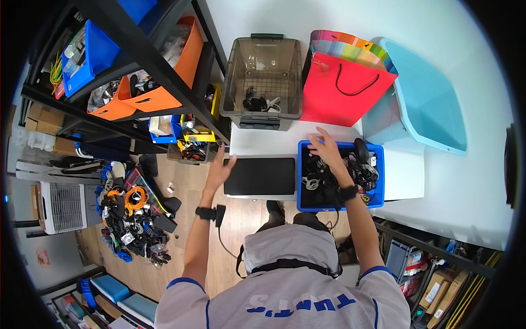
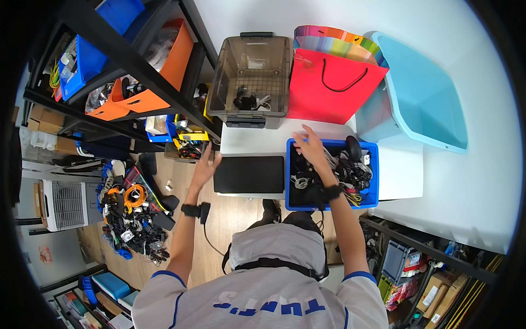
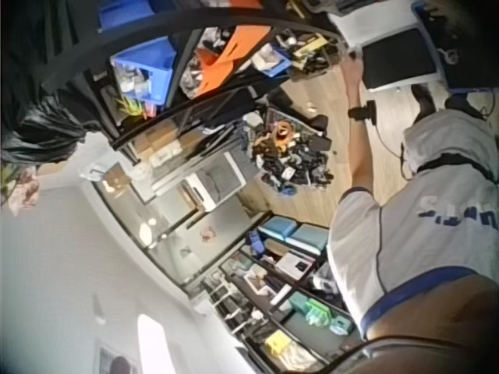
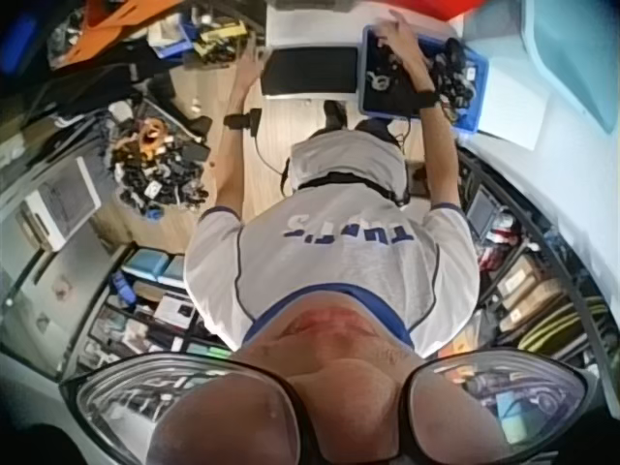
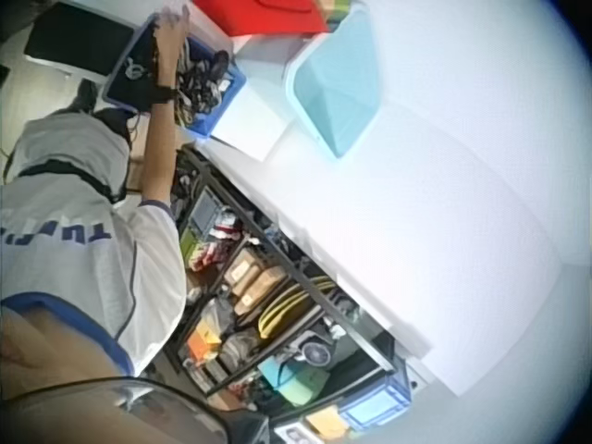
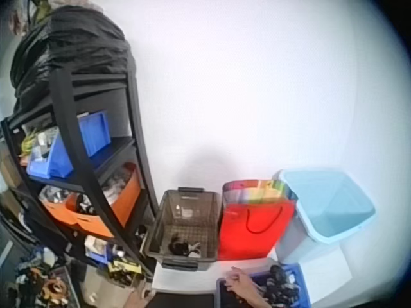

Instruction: Sort various electronic cables and accessories into different containers.

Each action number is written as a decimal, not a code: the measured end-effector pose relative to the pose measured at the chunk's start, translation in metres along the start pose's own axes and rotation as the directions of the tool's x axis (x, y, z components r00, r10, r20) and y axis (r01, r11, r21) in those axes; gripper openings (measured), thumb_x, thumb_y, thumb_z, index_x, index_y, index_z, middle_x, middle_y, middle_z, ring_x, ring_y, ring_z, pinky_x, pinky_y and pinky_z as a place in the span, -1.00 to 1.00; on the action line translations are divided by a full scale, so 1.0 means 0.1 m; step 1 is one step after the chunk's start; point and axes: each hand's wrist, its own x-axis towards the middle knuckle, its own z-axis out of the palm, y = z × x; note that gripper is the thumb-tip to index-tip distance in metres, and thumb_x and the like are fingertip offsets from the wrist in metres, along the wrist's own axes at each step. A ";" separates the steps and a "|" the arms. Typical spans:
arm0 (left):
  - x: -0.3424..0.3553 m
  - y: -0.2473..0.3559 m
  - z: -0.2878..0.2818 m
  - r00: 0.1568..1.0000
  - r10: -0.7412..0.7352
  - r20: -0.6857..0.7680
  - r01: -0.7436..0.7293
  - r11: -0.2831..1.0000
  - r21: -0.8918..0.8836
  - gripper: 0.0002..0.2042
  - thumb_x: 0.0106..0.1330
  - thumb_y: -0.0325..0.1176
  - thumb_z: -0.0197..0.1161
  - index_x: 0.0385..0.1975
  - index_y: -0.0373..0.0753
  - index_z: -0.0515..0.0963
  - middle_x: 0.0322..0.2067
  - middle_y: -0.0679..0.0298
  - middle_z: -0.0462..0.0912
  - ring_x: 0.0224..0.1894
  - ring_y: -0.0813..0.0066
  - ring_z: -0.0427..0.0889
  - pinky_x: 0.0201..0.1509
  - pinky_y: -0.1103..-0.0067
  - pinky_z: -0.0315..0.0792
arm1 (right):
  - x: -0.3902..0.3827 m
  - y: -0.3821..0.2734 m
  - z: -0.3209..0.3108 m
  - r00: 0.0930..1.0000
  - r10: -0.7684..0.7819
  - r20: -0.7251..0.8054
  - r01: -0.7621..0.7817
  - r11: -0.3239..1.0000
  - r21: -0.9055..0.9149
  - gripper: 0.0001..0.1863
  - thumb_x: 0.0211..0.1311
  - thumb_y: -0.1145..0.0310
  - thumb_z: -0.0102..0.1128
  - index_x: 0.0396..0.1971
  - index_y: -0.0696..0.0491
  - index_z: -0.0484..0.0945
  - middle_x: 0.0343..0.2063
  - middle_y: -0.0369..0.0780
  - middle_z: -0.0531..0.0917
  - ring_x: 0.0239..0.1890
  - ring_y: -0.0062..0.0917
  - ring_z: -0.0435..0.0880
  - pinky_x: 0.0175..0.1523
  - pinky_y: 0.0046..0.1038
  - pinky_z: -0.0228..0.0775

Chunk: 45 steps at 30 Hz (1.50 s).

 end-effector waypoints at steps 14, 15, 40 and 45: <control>-0.69 -0.85 1.23 0.986 0.066 0.153 -0.159 0.645 0.747 -0.23 0.50 0.11 0.12 0.60 -0.06 0.03 0.61 -0.05 -0.19 0.60 -0.28 -0.12 0.51 -0.25 -0.11 | -1.24 0.87 -1.24 0.991 0.077 -0.113 -0.087 0.992 -0.093 -0.67 0.48 0.27 0.24 0.05 0.20 0.62 -0.26 -0.20 0.75 -0.23 -0.55 0.79 -0.15 -0.53 0.62; -0.68 -0.92 1.23 0.985 0.070 0.158 -0.166 0.644 0.747 -0.23 0.50 0.10 0.12 0.60 -0.05 0.03 0.61 -0.05 -0.20 0.60 -0.26 -0.12 0.51 -0.25 -0.11 | -1.30 0.91 -1.29 0.990 0.081 -0.117 -0.087 0.995 -0.042 -0.69 0.49 0.29 0.23 0.04 0.20 0.62 -0.27 -0.21 0.75 -0.23 -0.55 0.79 -0.15 -0.53 0.62; -0.74 2.06 3.29 0.945 0.291 0.150 -0.327 0.854 0.404 -0.37 0.45 -0.12 0.29 0.44 -0.24 0.33 0.39 -0.13 0.36 0.38 -0.16 0.40 0.42 0.24 0.35 | -1.36 1.52 -3.58 0.978 -0.161 -0.132 0.077 0.868 -0.491 -0.59 0.25 0.28 0.45 0.01 0.18 0.63 -0.22 0.02 0.77 -0.17 -0.12 0.78 -0.07 -0.24 0.63; -0.79 2.15 3.69 0.931 0.269 0.247 -0.354 0.830 0.431 -0.38 0.44 -0.14 0.30 0.42 -0.27 0.34 0.36 -0.21 0.39 0.34 -0.19 0.45 0.40 0.23 0.38 | -1.22 1.50 -3.31 0.982 -0.186 0.001 0.157 0.826 -0.542 -0.54 0.22 0.28 0.44 0.04 0.22 0.60 -0.20 0.05 0.72 -0.11 0.01 0.69 0.05 -0.13 0.55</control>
